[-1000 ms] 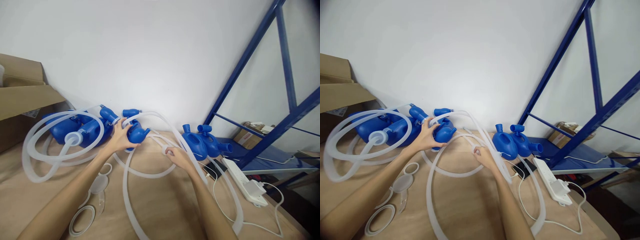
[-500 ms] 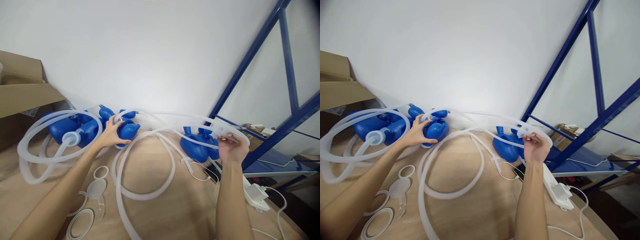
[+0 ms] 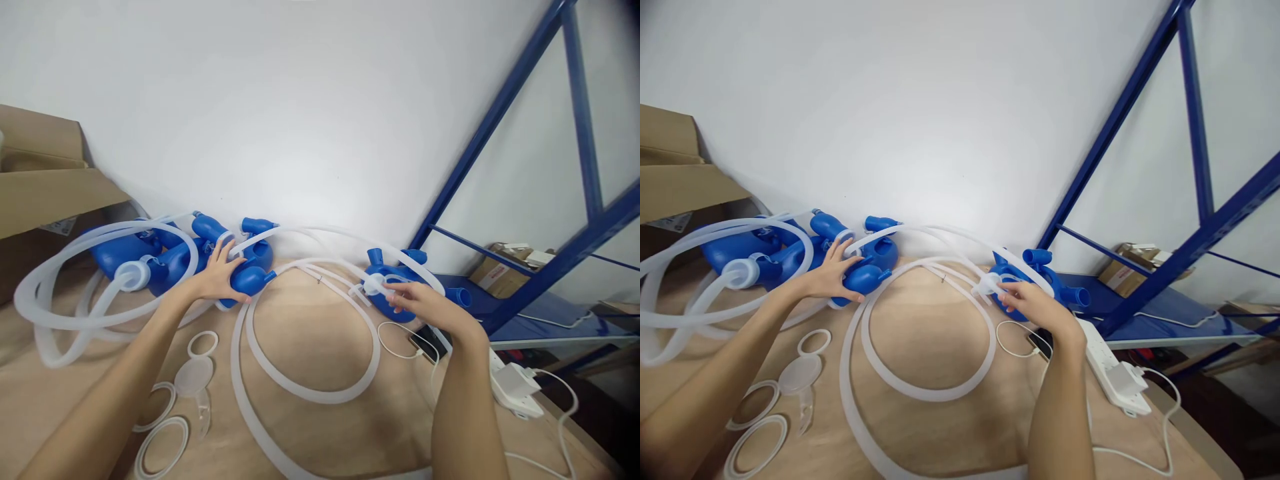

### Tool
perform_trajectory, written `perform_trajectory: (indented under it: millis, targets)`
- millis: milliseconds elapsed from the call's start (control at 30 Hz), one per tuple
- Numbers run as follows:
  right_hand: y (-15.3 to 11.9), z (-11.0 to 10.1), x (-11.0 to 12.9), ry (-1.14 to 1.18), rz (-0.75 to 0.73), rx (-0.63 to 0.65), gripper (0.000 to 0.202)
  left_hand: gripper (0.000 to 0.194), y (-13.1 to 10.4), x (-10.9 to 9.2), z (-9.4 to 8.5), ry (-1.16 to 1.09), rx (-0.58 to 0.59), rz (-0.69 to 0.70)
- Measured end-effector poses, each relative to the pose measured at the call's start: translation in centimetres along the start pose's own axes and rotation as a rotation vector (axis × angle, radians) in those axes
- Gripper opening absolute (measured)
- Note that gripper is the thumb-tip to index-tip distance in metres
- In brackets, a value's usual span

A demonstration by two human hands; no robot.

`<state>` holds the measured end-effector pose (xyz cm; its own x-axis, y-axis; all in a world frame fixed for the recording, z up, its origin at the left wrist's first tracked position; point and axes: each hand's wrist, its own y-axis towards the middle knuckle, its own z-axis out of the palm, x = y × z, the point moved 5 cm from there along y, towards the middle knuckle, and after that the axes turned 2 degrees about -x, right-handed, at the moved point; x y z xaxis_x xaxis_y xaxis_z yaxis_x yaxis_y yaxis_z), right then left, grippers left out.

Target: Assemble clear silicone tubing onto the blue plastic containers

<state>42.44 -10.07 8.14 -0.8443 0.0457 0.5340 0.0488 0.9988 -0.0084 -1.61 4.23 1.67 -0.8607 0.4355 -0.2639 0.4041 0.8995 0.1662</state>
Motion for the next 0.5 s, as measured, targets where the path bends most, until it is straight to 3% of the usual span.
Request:
perform_trajectory:
  millis: [100, 200, 267, 400, 500]
  targets:
    - [-1.4, 0.1, 2.1, -0.166, -0.038, 0.047, 0.062, 0.124, -0.7, -1.8, -1.2, 0.164, -0.001, 0.043]
    - [-2.0, -0.6, 3.5, -0.210, -0.106, -0.081, 0.061, 0.121, -1.8, -4.2, -2.0, 0.194, 0.069, 0.119]
    - [-1.9, -1.2, 3.4, -0.181, -0.166, -0.156, 0.058, 0.120, -2.8, -5.2, -2.6, 0.222, 0.117, 0.098]
    - [-0.9, -2.3, 0.1, 0.010, -0.190, -0.270, 0.046, 0.112, -4.4, -6.0, -4.8, 0.359, 0.026, 0.017]
    - [0.5, -1.9, -3.9, 0.252, -0.073, -0.281, 0.043, 0.114, -5.0, -5.2, -5.0, 0.266, 0.168, -0.027]
